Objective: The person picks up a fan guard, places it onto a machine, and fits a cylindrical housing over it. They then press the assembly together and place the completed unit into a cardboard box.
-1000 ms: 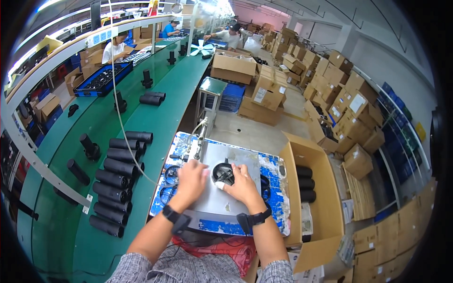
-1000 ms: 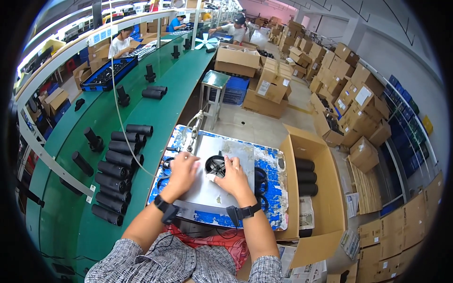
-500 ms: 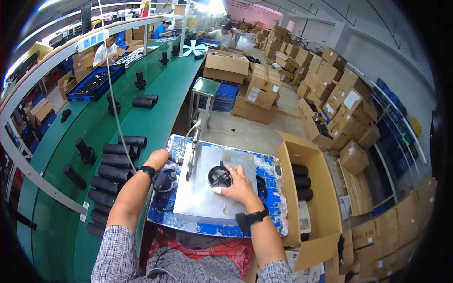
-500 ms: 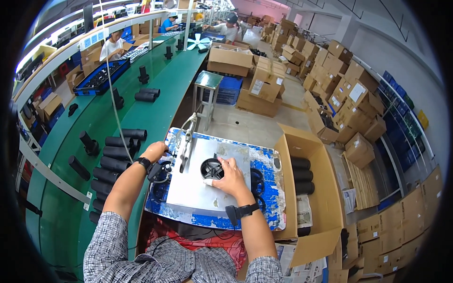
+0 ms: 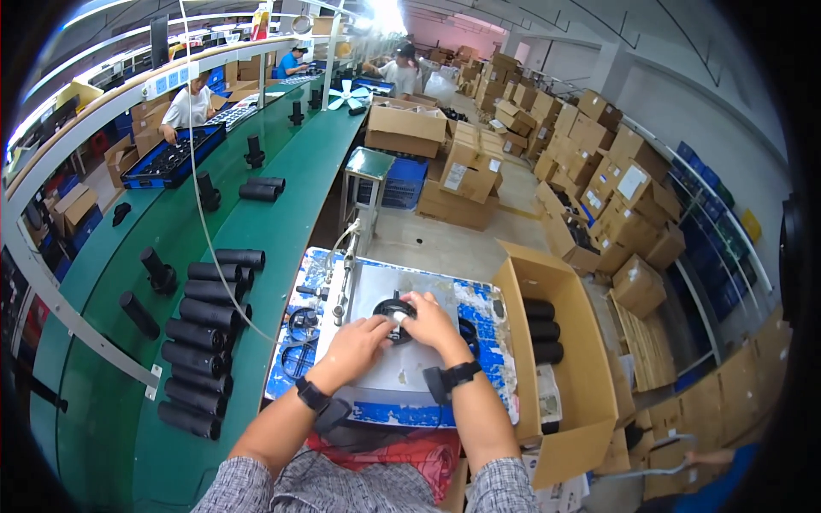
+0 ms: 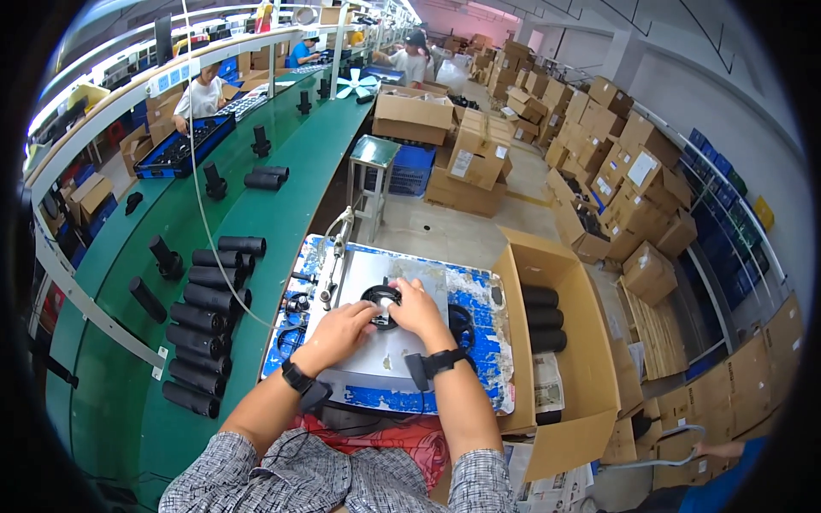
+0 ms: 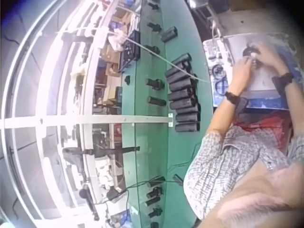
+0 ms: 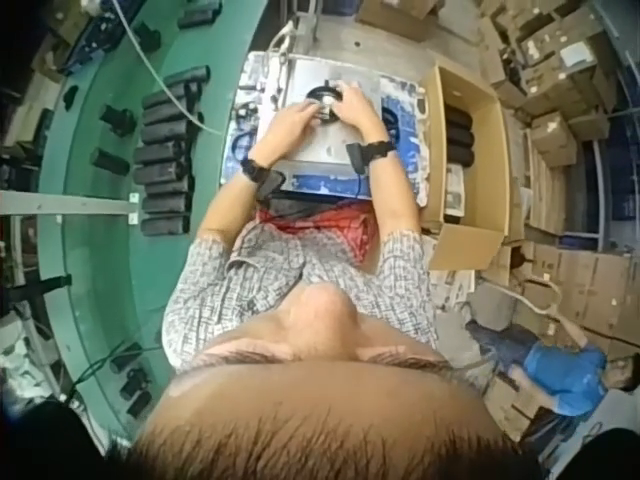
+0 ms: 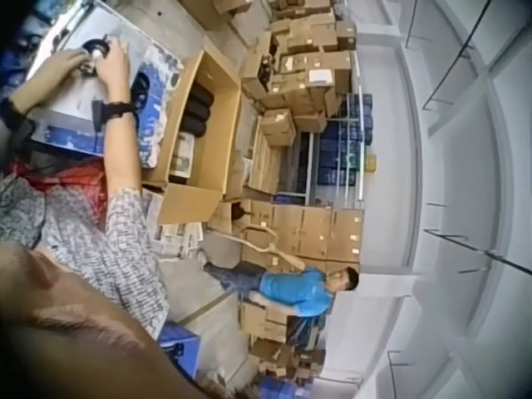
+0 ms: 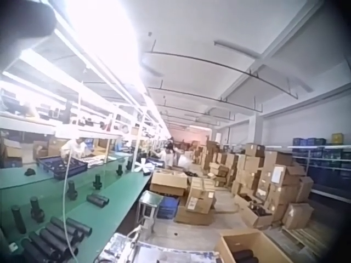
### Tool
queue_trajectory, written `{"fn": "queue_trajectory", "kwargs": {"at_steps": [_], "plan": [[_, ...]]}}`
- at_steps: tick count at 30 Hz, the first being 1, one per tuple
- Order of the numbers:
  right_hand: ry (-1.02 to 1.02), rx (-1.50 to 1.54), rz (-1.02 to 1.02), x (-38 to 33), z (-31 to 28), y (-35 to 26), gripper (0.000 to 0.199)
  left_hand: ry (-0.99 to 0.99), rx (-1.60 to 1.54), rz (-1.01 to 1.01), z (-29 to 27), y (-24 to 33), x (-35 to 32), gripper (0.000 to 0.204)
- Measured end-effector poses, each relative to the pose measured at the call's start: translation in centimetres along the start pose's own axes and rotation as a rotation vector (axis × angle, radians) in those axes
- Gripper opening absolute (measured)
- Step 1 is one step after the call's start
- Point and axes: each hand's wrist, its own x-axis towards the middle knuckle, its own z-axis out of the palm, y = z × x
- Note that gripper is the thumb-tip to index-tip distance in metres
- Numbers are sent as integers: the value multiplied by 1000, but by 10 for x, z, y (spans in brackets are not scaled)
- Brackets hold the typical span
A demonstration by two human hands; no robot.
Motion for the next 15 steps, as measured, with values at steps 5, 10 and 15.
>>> {"fn": "queue_trajectory", "kwargs": {"at_steps": [5,10,15], "plan": [[155,-260,162,11,13,-17,46,-209,13,-4,16,-16,2,28],[306,-132,78,7,20,-2,36,-281,69,-24,17,-15,7,27],[302,-14,120,13,19,10,27,-245,-37,-108,23,-19,0,25]]}}
